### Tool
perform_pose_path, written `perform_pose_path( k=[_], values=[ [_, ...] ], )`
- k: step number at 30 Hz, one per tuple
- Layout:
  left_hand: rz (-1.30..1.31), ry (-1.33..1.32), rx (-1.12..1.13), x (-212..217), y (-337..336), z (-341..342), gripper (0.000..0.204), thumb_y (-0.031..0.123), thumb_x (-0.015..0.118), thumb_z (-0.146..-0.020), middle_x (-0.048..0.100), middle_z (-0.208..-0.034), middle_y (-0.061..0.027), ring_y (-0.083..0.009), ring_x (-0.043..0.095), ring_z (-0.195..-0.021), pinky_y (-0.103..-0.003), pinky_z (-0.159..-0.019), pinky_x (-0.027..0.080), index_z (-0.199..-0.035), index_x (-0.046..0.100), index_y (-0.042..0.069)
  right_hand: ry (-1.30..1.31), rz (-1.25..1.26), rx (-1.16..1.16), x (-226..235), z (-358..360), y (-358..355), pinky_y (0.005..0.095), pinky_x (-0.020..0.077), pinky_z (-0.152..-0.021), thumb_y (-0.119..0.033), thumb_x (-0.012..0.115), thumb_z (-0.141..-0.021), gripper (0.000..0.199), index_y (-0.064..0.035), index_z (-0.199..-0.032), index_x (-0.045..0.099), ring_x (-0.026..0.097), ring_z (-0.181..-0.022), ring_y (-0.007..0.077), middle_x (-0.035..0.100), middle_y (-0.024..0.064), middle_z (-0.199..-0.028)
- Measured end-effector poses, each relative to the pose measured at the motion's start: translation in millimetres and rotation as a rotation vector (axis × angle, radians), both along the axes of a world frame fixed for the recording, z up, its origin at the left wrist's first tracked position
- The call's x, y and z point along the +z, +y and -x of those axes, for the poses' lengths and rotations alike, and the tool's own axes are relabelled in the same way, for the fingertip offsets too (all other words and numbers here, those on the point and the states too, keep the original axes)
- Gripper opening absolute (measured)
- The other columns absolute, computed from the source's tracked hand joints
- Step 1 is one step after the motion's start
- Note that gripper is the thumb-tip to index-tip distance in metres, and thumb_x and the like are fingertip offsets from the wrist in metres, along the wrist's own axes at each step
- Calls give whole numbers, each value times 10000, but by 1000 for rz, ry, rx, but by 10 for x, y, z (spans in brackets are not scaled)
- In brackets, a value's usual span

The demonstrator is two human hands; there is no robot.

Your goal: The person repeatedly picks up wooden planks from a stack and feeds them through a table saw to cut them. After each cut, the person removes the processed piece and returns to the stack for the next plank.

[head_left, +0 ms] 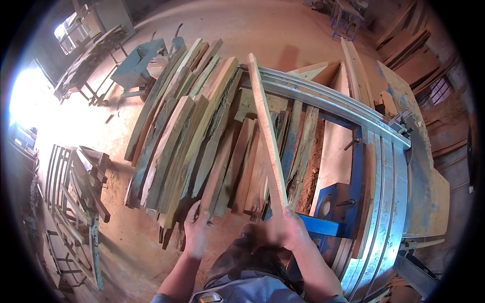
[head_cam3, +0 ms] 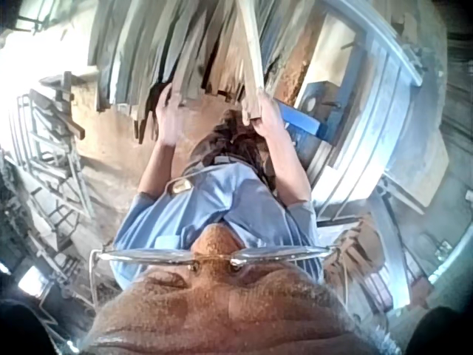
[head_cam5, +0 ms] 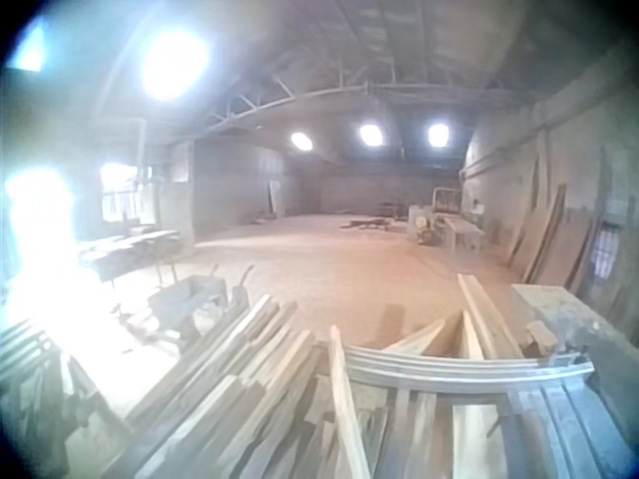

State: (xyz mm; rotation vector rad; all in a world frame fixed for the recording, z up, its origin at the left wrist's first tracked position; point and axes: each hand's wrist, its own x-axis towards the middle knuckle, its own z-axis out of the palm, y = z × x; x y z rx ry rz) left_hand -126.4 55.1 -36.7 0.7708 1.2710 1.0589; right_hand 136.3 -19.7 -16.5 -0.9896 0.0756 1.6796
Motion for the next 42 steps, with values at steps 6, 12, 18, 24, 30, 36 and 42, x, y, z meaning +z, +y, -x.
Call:
perform_pose_path(
  k=[6, 12, 18, 24, 30, 36, 42],
  values=[
    [-463, 1005, -267, -61, 78, -46, 498, 118, 647, -892, 567, -1233, -204, -361, 612, -1048, -415, -832, 521, -1371, 519, 65, 107, -118, 22, 64, -54, -39, 401, 522, -554, -348, 549, -1018, 379, -47, -1247, 541, 641, -678, 233, 636, 96, -892],
    [-425, 1423, -496, 184, 85, -101, 519, 200, 622, -895, 607, -1175, -204, -393, 647, -975, -482, -789, 542, -1372, 486, 46, 138, -208, 57, -47, -98, -8, 405, 546, -597, -329, 608, -979, 416, -24, -1254, 541, 657, -736, 239, 635, 114, -975],
    [-510, 1378, -515, 472, 231, -177, 486, 292, 661, -881, 654, -1152, -199, -382, 663, -982, -478, -810, 550, -1277, 586, 20, 34, -257, 79, -48, -94, -41, 404, 544, -596, -387, 568, -993, 477, -20, -1291, 503, 656, -731, 267, 613, 152, -995],
    [-182, 243, -577, 661, 508, -805, 619, 249, 697, -931, 667, -1152, -173, -223, 676, -1022, -310, -859, 538, -1377, 456, -106, 192, -279, 42, 195, 31, -96, 398, 534, -598, -303, 541, -1004, 381, -5, -1240, 523, 646, -698, 269, 631, 144, -997],
    [13, 92, -627, 560, 635, -1597, 571, 257, 694, -953, 627, -1071, -116, -199, 652, -932, -353, -781, 564, -1339, 452, -89, -953, -365, 163, 20, 159, -172, 345, 495, -639, -208, 514, -1008, 341, 30, -1251, 501, 642, -733, 211, 644, 102, -924],
    [411, -249, -491, 504, 675, -1650, 377, 372, 465, -1042, 636, -968, -147, -284, 648, -810, -459, -706, 564, -1115, 549, 12, -1138, -409, 288, 287, 142, -390, 355, 513, -783, -204, 634, -951, 508, 86, -1325, 448, 655, -879, 277, 648, 188, -1024],
    [432, -317, -361, 659, 690, -1677, 555, 571, 398, -1030, 601, -792, -92, -231, 613, -641, -382, -570, 545, -1055, 595, 53, -959, -504, 252, 411, -107, -598, 379, 516, -912, -283, 689, -919, 664, 57, -1419, 415, 652, -1041, 322, 620, 220, -1224]
  ],
)
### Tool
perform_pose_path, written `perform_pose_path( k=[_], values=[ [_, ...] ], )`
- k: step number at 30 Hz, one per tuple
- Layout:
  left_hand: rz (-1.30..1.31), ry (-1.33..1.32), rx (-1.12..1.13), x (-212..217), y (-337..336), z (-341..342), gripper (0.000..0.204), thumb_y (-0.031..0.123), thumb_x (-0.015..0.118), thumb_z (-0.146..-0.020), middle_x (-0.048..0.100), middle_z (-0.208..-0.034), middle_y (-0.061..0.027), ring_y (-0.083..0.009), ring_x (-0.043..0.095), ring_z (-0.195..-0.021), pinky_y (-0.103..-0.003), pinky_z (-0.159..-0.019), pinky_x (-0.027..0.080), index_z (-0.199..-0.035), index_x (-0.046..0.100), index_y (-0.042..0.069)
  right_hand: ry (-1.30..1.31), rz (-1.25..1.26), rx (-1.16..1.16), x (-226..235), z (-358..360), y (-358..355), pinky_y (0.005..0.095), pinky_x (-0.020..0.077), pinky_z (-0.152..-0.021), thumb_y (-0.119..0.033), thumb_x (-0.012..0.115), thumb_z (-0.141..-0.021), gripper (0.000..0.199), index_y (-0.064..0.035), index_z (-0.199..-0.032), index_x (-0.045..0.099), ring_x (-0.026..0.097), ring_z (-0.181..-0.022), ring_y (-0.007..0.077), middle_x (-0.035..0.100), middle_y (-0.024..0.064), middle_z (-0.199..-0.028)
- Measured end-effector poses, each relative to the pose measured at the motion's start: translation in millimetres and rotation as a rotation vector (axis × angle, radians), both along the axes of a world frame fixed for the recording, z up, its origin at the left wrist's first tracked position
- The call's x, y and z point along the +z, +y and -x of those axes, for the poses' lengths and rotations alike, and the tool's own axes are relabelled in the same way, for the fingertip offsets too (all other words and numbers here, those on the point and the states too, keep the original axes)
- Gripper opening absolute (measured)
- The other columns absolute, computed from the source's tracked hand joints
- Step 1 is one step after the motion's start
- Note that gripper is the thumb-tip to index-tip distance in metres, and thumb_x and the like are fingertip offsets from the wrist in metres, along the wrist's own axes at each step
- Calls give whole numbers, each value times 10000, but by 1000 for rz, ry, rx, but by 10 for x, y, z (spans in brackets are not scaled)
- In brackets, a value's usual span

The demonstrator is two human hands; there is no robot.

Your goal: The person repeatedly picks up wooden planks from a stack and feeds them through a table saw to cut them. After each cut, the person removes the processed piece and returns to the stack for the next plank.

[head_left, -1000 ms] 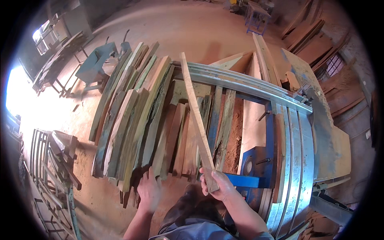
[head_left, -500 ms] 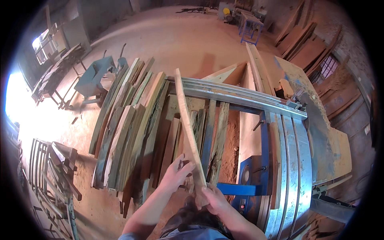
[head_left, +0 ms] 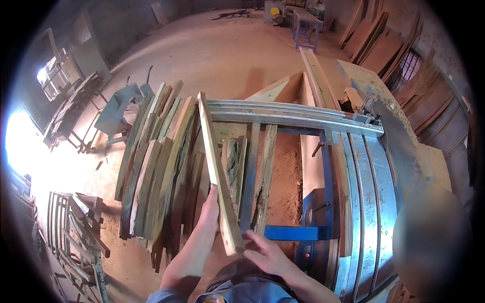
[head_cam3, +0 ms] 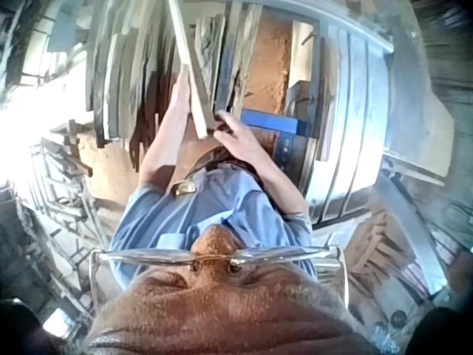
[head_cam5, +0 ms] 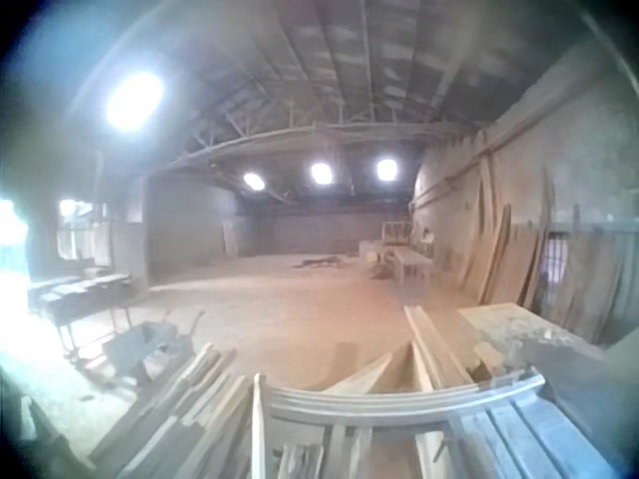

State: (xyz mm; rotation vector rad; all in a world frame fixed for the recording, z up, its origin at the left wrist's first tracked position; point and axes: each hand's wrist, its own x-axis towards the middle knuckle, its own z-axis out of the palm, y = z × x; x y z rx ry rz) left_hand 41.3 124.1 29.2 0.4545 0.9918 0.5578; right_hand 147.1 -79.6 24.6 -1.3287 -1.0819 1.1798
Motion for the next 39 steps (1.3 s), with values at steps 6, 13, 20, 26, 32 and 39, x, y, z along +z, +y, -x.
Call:
perform_pose_path(
  k=[6, 13, 20, 26, 32, 39],
  values=[
    [119, -685, -86, -315, 88, 403, 655, 670, 521, -929, 578, -776, -11, -142, 550, -637, -272, -525, 488, -1196, 610, 78, -934, 70, -292, -590, -946, -197, 476, 467, -963, -328, 725, -855, 486, -1, -1190, 596, 591, -1085, 421, 640, 231, -1159],
    [189, -1002, -232, -177, -368, 248, 748, 677, 519, -930, 479, -756, -18, -134, 421, -582, -291, -466, 372, -1366, 488, 70, -1188, 313, -152, -1361, -1332, -497, 464, 447, -931, -489, 693, -839, 498, -41, -1059, 683, 585, -1103, 365, 666, 176, -1096],
    [155, -633, -481, 160, -562, 164, 562, 587, 475, -961, 529, -669, -37, -183, 527, -519, -343, -404, 424, -1179, 583, 80, -1214, 180, -203, -1396, -1254, -495, 456, 435, -947, -561, 680, -815, 533, -61, -996, 717, 619, -1086, 326, 698, 133, -1044],
    [-245, 111, -590, 647, -1040, -216, 533, 523, 418, -1018, 529, -632, -51, -188, 513, -467, -329, -422, 431, -1192, 590, 49, -1163, 222, -146, -1280, -1340, -572, 453, 427, -961, -576, 666, -826, 563, -65, -1059, 712, 624, -1102, 311, 699, 138, -1072],
    [-525, 262, -876, 224, -891, -413, 450, 357, 437, -1022, 676, -844, -101, -211, 648, -681, -345, -614, 535, -1120, 614, -45, -1131, 240, -66, -1397, -1381, -584, 464, 423, -968, -605, 613, -860, 613, -78, -1167, 675, 619, -1113, 318, 694, 145, -1106],
    [-689, 462, -1173, 351, -1001, -1386, 307, 199, 491, -960, 668, -866, -100, -183, 666, -747, -334, -663, 552, -1089, 600, -57, -967, 235, -19, -1292, -1486, -604, 460, 441, -938, -609, 586, -869, 631, -44, -1134, 681, 649, -1055, 309, 686, 141, -1125]
  ],
)
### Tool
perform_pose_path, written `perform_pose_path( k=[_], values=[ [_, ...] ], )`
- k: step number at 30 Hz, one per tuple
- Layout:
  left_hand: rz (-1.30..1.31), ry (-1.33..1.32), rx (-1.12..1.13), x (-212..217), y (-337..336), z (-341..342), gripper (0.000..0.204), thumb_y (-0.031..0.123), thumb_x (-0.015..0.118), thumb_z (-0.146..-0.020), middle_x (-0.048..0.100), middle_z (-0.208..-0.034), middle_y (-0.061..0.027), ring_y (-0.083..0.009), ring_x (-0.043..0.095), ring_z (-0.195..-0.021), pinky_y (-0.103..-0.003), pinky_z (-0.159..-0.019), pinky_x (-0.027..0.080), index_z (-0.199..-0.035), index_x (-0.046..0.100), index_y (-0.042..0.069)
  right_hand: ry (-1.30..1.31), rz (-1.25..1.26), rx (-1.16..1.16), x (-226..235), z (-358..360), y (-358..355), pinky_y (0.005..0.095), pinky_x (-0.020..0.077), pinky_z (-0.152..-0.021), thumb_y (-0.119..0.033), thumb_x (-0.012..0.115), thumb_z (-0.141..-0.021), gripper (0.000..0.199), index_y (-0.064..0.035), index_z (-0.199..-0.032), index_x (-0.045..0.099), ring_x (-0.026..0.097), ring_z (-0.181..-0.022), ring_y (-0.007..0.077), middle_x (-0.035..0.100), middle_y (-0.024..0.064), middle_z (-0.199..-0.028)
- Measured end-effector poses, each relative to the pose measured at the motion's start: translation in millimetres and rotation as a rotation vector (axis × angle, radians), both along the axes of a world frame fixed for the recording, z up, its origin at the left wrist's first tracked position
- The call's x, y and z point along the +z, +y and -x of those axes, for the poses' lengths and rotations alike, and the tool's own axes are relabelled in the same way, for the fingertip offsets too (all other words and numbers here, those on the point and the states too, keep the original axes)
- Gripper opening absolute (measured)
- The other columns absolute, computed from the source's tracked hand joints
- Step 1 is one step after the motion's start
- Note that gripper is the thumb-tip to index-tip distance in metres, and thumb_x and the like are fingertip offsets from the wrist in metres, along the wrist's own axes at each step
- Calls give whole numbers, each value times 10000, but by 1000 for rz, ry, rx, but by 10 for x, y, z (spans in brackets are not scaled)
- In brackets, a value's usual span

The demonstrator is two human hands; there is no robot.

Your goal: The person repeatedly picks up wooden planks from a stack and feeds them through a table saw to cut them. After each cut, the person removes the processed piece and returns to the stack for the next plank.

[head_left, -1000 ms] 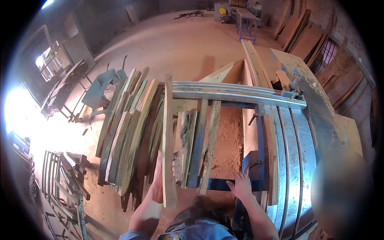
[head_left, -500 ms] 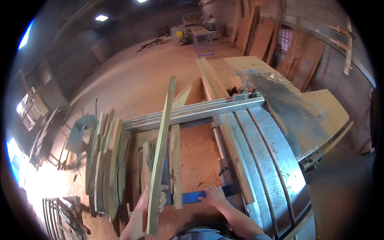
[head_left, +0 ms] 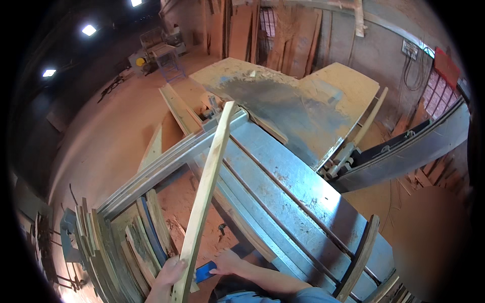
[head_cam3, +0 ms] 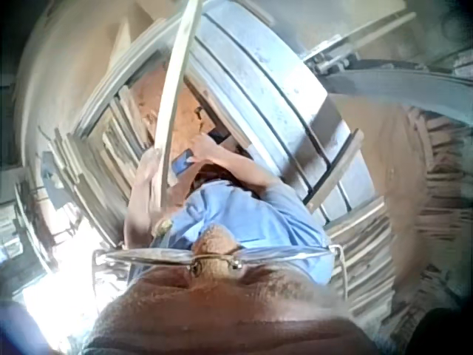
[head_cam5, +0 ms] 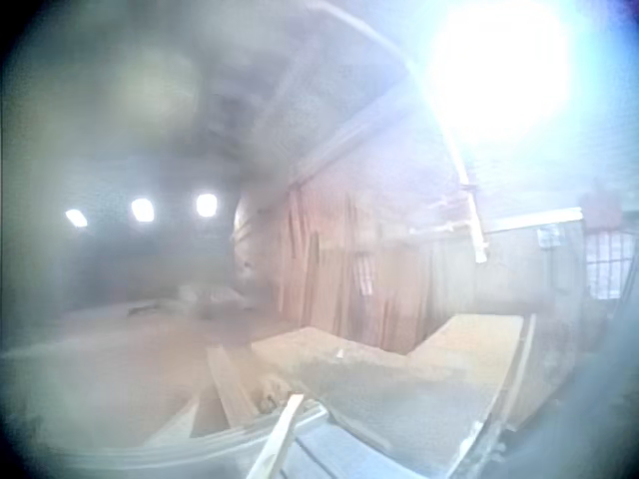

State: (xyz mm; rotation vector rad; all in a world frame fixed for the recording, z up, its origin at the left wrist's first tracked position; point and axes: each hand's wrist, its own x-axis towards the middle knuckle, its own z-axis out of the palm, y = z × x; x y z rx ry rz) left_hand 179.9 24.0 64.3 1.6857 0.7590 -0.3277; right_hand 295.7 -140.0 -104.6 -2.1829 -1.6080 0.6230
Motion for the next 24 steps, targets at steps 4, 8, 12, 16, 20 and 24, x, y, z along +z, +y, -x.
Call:
perform_pose_path(
  k=[4, 8, 12, 16, 20, 24],
  values=[
    [5, 46, -99, 104, 3, -663, 287, 166, 532, -922, 672, -870, -122, -201, 676, -766, -346, -685, 562, -1087, 602, -59, 70, 80, 88, -22, -135, 46, 476, 447, -889, -615, 546, -899, 632, -86, -1234, 635, 654, -1007, 349, 710, 171, -969],
    [-434, -143, -362, -187, 256, -1241, 313, 211, 590, -887, 681, -896, -180, -277, 692, -825, -371, -754, 559, -1095, 622, -22, 198, 144, 136, -32, -210, 149, 480, 446, -889, -584, 556, -898, 601, -74, -1205, 636, 636, -1038, 359, 693, 187, -1040],
    [-702, -171, -423, 37, 175, -1957, 354, 267, 635, -849, 666, -958, -226, -342, 677, -909, -392, -830, 538, -1103, 640, 19, 285, 173, 140, 42, -315, 107, 478, 438, -919, -555, 574, -888, 585, -63, -1198, 635, 608, -1103, 373, 669, 197, -1131],
    [-1056, -404, -471, -565, 632, -2543, 386, 229, 679, -807, 633, -1012, -171, -335, 645, -964, -430, -831, 529, -1138, 640, 34, 367, 265, 192, 45, -402, 203, 511, 432, -944, -535, 594, -879, 600, -57, -1242, 621, 592, -1144, 383, 659, 196, -1177],
    [-1334, -574, -402, -947, 953, -2980, 379, 197, 704, -770, 577, -1005, -122, -332, 601, -933, -463, -794, 514, -1112, 633, 48, 443, 165, 157, -3, -385, 184, 476, 446, -992, -502, 538, -952, 605, -29, -1326, 583, 579, -1183, 381, 632, 211, -1260],
    [-1371, -637, -351, -1043, 1067, -3205, 260, 161, 680, -778, 565, -964, -129, -327, 583, -873, -457, -754, 502, -1006, 619, 51, 718, -175, -122, 863, -595, -57, 432, 466, -1007, -325, 604, -964, 433, -37, -1287, 595, 597, -1178, 343, 646, 190, -1233]
  ],
)
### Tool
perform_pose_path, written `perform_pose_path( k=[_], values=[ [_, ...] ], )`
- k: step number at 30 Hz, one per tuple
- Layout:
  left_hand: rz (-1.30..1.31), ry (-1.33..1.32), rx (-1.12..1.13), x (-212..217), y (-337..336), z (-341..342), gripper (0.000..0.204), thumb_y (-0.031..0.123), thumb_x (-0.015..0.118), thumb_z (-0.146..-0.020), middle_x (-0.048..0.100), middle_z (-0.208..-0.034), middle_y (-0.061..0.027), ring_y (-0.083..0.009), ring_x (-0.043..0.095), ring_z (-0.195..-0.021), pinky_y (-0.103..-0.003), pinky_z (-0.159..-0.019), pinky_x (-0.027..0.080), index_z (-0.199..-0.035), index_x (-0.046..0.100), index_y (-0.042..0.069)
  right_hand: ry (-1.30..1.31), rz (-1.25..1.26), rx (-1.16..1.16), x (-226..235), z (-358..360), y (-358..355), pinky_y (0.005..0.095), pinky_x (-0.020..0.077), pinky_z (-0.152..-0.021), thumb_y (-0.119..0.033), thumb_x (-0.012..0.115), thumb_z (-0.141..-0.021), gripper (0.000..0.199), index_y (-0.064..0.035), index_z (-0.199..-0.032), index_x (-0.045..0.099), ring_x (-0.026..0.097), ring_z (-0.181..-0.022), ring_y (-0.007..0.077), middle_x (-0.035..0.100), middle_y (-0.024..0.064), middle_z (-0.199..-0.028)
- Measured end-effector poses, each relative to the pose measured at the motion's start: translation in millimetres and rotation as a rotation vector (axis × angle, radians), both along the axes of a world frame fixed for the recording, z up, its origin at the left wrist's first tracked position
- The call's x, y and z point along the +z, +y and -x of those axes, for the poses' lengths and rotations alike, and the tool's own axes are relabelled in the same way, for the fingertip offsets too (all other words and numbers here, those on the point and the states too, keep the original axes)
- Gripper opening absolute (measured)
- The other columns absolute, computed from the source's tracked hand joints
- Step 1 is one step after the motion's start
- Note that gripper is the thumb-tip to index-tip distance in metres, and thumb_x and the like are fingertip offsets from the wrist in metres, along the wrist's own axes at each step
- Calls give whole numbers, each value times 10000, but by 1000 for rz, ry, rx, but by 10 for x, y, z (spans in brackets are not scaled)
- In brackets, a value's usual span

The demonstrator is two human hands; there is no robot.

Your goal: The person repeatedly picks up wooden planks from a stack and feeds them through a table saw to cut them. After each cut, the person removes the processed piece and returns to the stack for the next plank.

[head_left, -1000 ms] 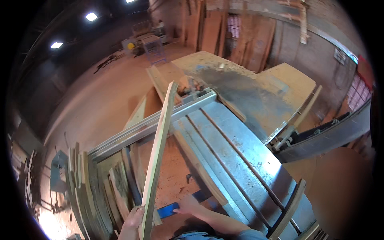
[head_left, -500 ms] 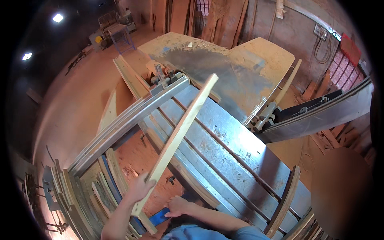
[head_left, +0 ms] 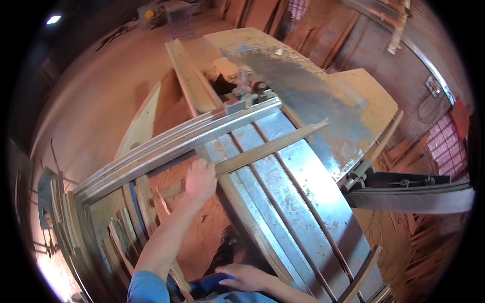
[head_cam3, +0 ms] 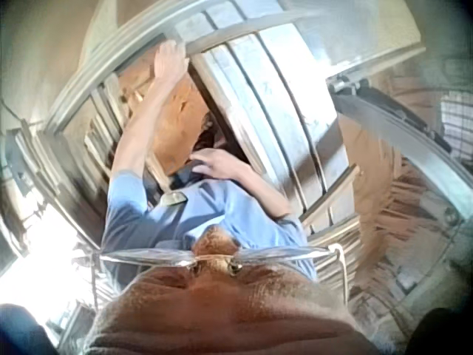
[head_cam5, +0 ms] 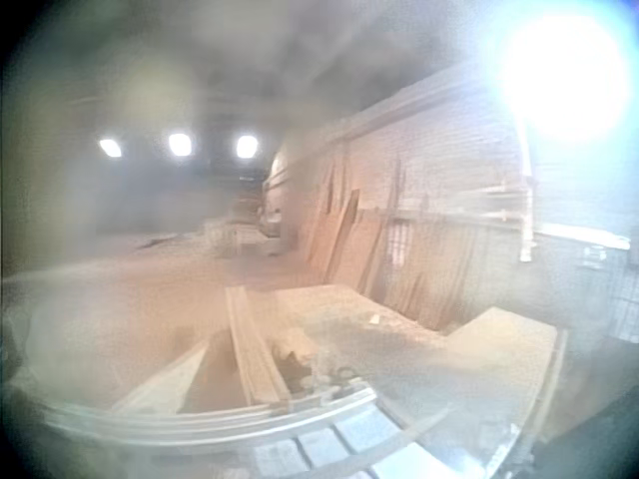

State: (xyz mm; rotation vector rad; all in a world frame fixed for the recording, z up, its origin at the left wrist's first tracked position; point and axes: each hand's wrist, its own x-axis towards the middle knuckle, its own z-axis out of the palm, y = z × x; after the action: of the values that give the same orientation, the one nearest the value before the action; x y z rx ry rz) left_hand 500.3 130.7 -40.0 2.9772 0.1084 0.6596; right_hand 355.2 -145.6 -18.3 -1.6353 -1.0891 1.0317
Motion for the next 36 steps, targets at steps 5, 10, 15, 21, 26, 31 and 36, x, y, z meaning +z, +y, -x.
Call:
perform_pose_path(
  k=[5, 10, 15, 21, 26, 31, 36],
  values=[
    [67, 126, 34, -65, 111, -106, 142, 133, 641, -812, 618, -898, -116, -298, 618, -881, -445, -752, 505, -925, 594, 60, -332, 71, -804, 164, -560, -751, 359, 489, -953, -10, 600, -897, 193, -15, -1078, 669, 656, -1056, 272, 682, 157, -1106],
    [17, 217, 52, 144, 50, -193, 320, 177, 709, -812, 623, -974, -111, -289, 612, -926, -407, -821, 476, -1087, 606, 52, -775, 274, -864, -295, -737, -1267, 463, 382, -1073, -22, 608, -864, 343, 41, -1198, 565, 524, -1198, 395, 581, 215, -1260],
    [-106, 6, 59, 261, -166, -252, 397, 117, 582, -852, 579, -1037, -137, -288, 555, -1007, -414, -875, 440, -1232, 587, 1, -798, 268, -863, -533, -719, -1513, 560, 320, -1092, -154, 630, -840, 466, 68, -1238, 533, 427, -1266, 467, 511, 254, -1340],
    [-186, -61, 73, 184, -299, -378, 422, 107, 579, -836, 555, -1058, -144, -293, 528, -1015, -432, -924, 428, -1235, 583, -31, -734, 262, -652, -190, -470, -1086, 540, 359, -1045, -391, 776, -772, 696, 42, -1240, 497, 467, -1192, 459, 521, 272, -1267],
    [-149, -23, 37, 170, -392, -434, 377, 114, 578, -842, 558, -1117, -152, -299, 532, -1046, -441, -952, 428, -1195, 594, -19, -698, 424, -597, -52, -311, -654, 490, 416, -936, -251, 839, -690, 597, -9, -1137, 525, 510, -1064, 394, 564, 207, -1118],
    [-119, 22, 83, 52, -393, -556, 316, 124, 576, -855, 565, -1190, -165, -300, 525, -1099, -444, -959, 426, -1148, 612, 11, -621, 447, -569, -43, -294, -765, 475, 437, -874, -208, 766, -749, 452, -11, -1100, 560, 534, -980, 388, 583, 191, -1014],
    [-96, -71, 26, -59, -376, -719, 300, 111, 566, -866, 581, -1067, -134, -307, 550, -1035, -460, -906, 445, -1147, 596, 9, -502, 436, -542, 337, -337, -923, 459, 454, -945, -209, 730, -855, 434, 6, -1195, 568, 539, -1062, 417, 582, 224, -1139]
  ],
)
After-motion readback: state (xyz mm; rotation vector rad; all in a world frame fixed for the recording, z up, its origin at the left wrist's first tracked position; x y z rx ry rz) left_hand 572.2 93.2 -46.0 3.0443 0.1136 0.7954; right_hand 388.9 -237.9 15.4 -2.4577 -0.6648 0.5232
